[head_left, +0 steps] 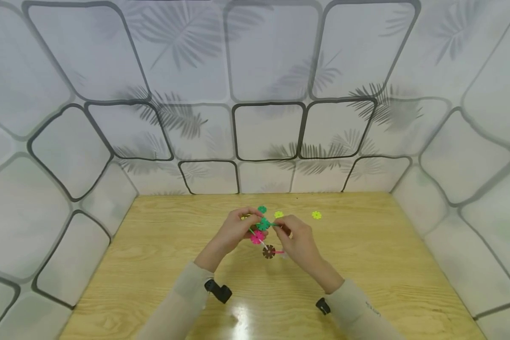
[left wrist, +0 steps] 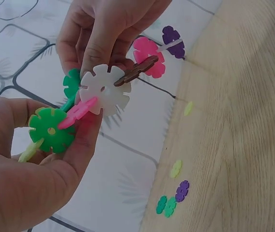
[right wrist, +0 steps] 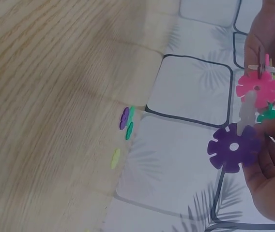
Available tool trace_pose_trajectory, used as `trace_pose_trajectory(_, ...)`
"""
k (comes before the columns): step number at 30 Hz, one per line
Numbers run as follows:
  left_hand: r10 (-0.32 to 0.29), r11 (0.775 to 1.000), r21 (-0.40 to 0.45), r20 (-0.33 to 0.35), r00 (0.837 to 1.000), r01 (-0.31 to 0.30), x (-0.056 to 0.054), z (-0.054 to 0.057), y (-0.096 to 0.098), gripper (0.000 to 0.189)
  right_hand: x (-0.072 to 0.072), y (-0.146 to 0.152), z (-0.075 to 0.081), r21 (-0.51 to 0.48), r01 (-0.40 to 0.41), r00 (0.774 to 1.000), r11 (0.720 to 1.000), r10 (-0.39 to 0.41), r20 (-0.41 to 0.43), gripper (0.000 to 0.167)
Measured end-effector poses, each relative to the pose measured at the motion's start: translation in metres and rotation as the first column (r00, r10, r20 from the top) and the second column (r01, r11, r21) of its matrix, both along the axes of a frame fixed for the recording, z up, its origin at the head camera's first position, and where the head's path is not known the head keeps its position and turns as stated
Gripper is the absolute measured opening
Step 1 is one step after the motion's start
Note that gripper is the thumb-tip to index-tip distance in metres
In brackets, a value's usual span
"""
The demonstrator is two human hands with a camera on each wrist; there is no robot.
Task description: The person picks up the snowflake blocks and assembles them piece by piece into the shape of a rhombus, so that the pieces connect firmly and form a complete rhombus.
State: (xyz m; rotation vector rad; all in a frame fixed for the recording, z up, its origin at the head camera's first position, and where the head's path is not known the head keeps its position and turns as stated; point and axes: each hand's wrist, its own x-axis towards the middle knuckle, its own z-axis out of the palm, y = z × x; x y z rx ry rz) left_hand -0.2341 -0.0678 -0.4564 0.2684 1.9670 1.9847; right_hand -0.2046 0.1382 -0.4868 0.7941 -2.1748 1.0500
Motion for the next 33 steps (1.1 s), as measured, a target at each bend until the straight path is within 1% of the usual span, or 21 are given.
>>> trace_pose_trajectory(9, -0.01, 0.999, 0.03, 0.021, 1.0, 0.009, -0.0007, -0.0014, 0.0001, 0.024, -0.001, 0.0011, 0.0014, -0.002, 0.002, 1.0, 1.0, -0.002, -0.013, 0.016)
trace_pose_trajectory(18, -0.045, 0.997, 0.069, -0.006, 0.999, 0.045, 0.0001, -0.0037, 0.0001, 0.022, -0.0011, 0.0007, 0.0046, -0.012, -0.019, 1.0, 1.0, 0.019, -0.014, 0.015)
trace_pose_trajectory(25, -0.073, 0.99, 0.12, 0.033, 0.997, 0.068, 0.0002, -0.0005, -0.0004, 0.024, -0.0037, 0.003, 0.008, 0.006, -0.031, 1.0, 1.0, 0.031, -0.003, 0.015)
trace_pose_trajectory(28, -0.085, 0.99, 0.115, 0.039, 0.996, 0.08, 0.0011, 0.001, -0.0014, 0.02, -0.0039, 0.0033, 0.0091, 0.014, -0.035, 0.999, 0.999, 0.035, 0.001, 0.015)
trace_pose_trajectory(33, -0.089, 0.992, 0.087, 0.023, 0.996, 0.087, 0.0027, 0.0006, -0.0023, 0.016, -0.004, 0.0038, 0.0087, 0.035, -0.038, 0.999, 0.999, 0.037, 0.012, 0.013)
